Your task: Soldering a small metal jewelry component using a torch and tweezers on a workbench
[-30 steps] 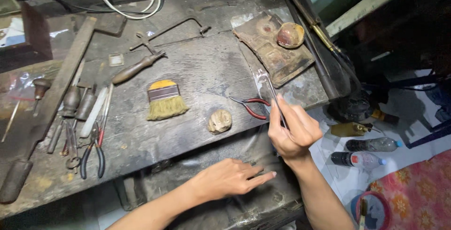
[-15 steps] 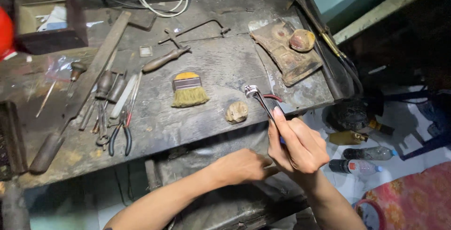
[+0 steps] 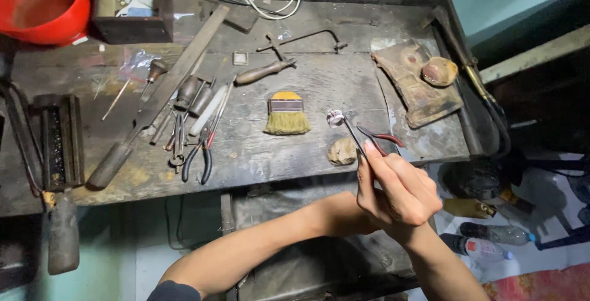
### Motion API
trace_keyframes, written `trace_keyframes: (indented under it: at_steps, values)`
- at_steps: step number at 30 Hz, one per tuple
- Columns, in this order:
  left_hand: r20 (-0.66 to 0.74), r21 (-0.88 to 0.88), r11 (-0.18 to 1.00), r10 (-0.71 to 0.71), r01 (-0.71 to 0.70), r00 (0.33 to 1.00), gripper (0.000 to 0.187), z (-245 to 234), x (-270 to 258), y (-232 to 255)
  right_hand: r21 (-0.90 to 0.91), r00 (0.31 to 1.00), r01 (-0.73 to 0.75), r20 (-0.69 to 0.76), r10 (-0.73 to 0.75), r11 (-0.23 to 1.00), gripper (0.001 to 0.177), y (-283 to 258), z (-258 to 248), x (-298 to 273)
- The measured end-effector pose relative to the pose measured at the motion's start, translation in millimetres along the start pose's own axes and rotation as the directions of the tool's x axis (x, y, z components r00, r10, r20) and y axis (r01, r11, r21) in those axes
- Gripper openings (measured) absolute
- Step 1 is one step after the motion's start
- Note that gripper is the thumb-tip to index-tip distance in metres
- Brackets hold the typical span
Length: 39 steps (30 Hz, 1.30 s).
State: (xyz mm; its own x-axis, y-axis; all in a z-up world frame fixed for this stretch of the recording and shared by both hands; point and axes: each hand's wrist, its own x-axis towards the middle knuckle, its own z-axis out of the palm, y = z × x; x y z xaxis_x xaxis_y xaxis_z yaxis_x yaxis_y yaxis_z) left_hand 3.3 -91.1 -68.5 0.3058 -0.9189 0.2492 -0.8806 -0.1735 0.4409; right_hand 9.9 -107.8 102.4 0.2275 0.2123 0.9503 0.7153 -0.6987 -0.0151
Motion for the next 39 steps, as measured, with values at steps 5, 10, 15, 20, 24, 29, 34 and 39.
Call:
trace_keyframes:
  at_steps: [5, 10, 15, 20, 24, 29, 34, 39]
  values:
    - [0.069, -0.119, 0.988, -0.088, 0.096, 0.994, 0.035, 2, -6, 5, 0.035, 0.995, -0.054, 0.085, 0.051, 0.998, 0.009, -5, 7, 9]
    - [0.18, -0.249, 0.945, -0.172, 0.214, 0.969, 0.059, 3, -29, 4, 0.098, 0.991, -0.097, 0.104, 0.087, 0.99, 0.007, 1, 28, 14]
    - [0.079, -0.143, 0.989, -0.017, 0.028, 0.997, 0.042, 17, -45, -17, 0.16, 0.934, -0.187, 0.335, 0.125, 0.969, 0.009, 18, 56, 26]
    - [-0.002, 0.072, 0.99, 0.124, -0.124, 0.992, 0.019, 0, -43, -16, 0.321, 0.904, -0.225, 0.421, 0.074, 0.92, 0.004, 21, 122, 77]
    - [-0.093, 0.039, 0.988, 0.154, -0.151, 0.984, 0.033, 20, -35, -26, 0.437, 0.877, -0.137, 0.47, -0.096, 0.889, 0.03, 17, 219, 113]
    - [-0.203, 0.241, 0.97, 0.085, -0.034, 0.975, 0.044, 111, 5, -55, 0.499, 0.825, 0.179, 0.393, -0.406, 0.848, 0.025, -3, 387, 134]
    - [0.206, -0.338, 0.714, 0.692, -0.613, 0.692, 0.01, 110, 55, -126, 0.09, 0.567, -0.309, 0.816, 0.108, 0.947, 0.033, -64, 497, 153]
    - [0.306, 0.081, 0.835, 0.498, -0.543, 0.811, 0.012, 112, 65, -137, 0.035, 0.446, -0.102, 0.895, 0.015, 0.994, 0.028, -62, 575, 129]
